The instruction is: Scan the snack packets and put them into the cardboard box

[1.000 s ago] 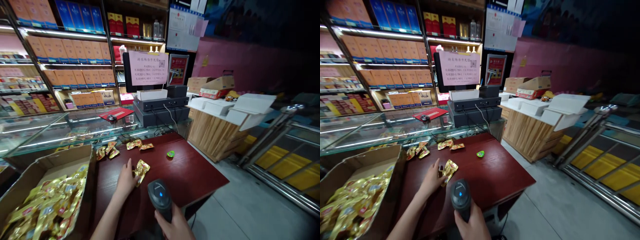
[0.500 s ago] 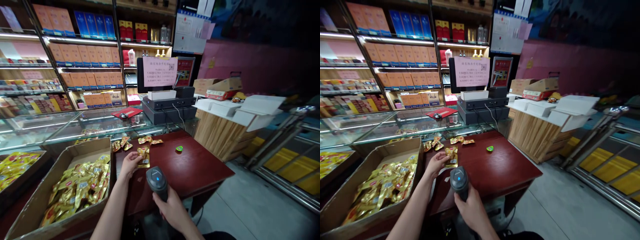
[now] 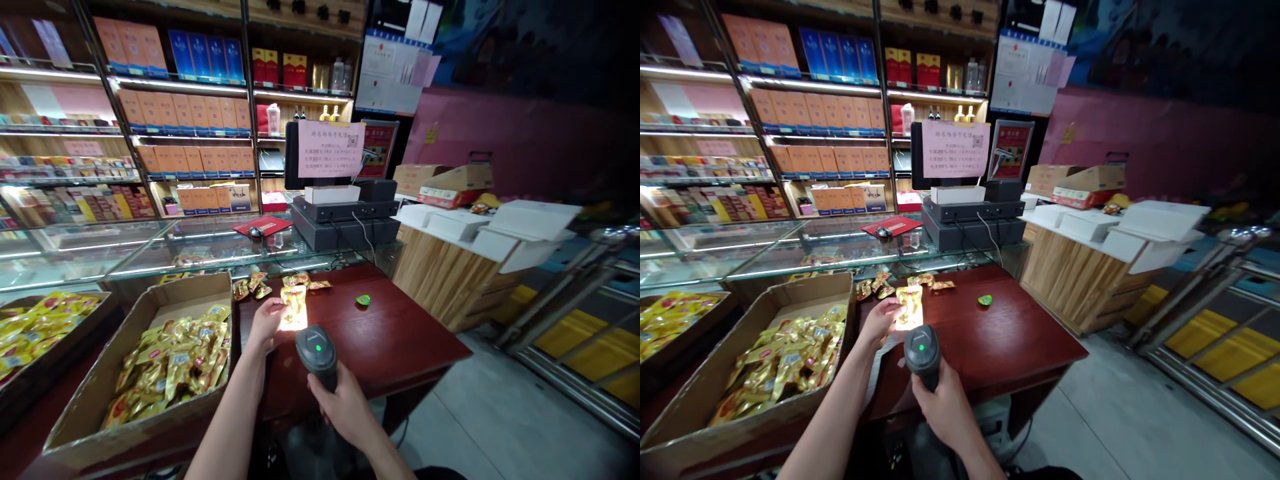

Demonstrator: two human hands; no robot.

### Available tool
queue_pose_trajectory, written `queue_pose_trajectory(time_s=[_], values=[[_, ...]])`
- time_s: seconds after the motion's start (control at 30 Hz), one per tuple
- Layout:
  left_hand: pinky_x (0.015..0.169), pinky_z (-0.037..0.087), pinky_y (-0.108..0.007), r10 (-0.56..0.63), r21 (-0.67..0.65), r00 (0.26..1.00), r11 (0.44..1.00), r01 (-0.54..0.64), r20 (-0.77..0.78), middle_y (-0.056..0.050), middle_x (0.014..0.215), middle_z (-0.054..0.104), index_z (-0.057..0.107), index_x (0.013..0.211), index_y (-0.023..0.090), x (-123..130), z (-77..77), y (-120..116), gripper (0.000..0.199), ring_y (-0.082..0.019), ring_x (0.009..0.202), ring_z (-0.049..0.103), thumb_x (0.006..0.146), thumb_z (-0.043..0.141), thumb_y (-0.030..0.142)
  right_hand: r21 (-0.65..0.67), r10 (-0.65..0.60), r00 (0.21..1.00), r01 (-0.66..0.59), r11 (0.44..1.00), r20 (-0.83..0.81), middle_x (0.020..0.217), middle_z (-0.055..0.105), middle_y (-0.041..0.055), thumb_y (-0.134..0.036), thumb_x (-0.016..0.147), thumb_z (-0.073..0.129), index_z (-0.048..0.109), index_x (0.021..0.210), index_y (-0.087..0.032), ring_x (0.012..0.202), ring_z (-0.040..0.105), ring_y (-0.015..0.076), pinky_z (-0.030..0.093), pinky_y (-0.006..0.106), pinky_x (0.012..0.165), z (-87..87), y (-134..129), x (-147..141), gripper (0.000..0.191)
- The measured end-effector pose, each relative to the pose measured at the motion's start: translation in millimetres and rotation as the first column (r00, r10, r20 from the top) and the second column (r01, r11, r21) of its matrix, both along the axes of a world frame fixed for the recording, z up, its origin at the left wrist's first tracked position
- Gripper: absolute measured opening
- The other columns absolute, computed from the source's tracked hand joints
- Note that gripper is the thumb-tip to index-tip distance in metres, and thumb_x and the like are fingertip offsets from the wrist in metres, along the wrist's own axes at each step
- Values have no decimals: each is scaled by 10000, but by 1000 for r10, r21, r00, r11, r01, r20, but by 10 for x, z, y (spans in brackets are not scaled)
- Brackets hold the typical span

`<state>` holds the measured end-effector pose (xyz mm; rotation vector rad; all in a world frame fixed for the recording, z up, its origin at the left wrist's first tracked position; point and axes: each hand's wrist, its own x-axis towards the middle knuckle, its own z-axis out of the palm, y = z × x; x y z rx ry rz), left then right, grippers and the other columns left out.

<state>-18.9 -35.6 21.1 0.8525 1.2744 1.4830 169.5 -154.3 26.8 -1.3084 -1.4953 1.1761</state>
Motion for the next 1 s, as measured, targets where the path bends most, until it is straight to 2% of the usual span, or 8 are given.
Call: queue_pose_trajectory(time_s=[0.13,0.27,0.43,0.53,0.63,0.77,0.9,1.0], values=[[699,510,-254,26,125,999,992,-20,-47,-32,786,715,644,817,180,24,170,-104,479,-156,731,671,500,901,431,-37,6,1000,-6,999,-6,505,615,-12,-512,796,755,715,986,-186,508,652,216,532,283,504,-3,4,44,380],[734,546,-269,209,297,950,945,-135,-232,-41,853,729,662,887,185,-244,500,-373,386,-166,759,693,653,835,440,-123,10,1000,-11,992,-9,483,548,-63,-543,797,720,658,1009,-173,397,528,151,425,242,415,-29,18,34,431],[717,570,-268,576,417,661,814,-405,-481,-46,916,742,699,985,209,-972,825,-876,284,-200,866,707,783,732,405,-88,69,997,-72,994,-42,502,547,-66,-600,789,690,619,949,-178,384,471,117,376,223,403,-113,104,-146,458],[782,600,-313,665,437,543,747,-501,-513,-56,922,746,701,980,203,-1321,887,-1125,288,-212,872,718,799,720,426,-89,108,992,-113,990,-58,501,529,-75,-602,788,684,613,941,-182,387,468,116,365,219,395,-113,157,-281,453],[834,609,-346,695,471,472,717,-514,-543,-68,963,749,703,985,202,-1411,870,-1195,276,-219,886,729,830,703,431,-89,129,989,-134,987,-67,488,509,-87,-601,783,685,619,948,-178,371,467,111,376,221,401,-80,188,-342,459],[806,607,-338,601,474,517,799,-371,-609,-74,1006,739,699,979,212,-1054,749,-902,207,-218,889,727,881,661,391,-114,108,991,-117,987,-81,500,520,-87,-606,769,679,615,987,-170,387,476,113,384,216,395,-99,237,-242,492],[849,583,-334,340,378,601,923,-67,-723,-73,1029,736,700,1013,220,-342,518,-262,138,-214,922,714,905,636,278,-169,3,998,-14,985,-65,467,501,-92,-605,746,692,602,994,-172,378,467,123,382,233,399,-169,273,49,507],[958,547,-372,145,233,518,966,108,-843,-103,1095,727,704,1066,198,217,294,316,189,-245,1026,699,887,643,193,-127,-89,995,82,988,-49,463,492,-86,-559,787,681,615,989,-181,385,474,135,389,248,415,-185,257,325,434]])
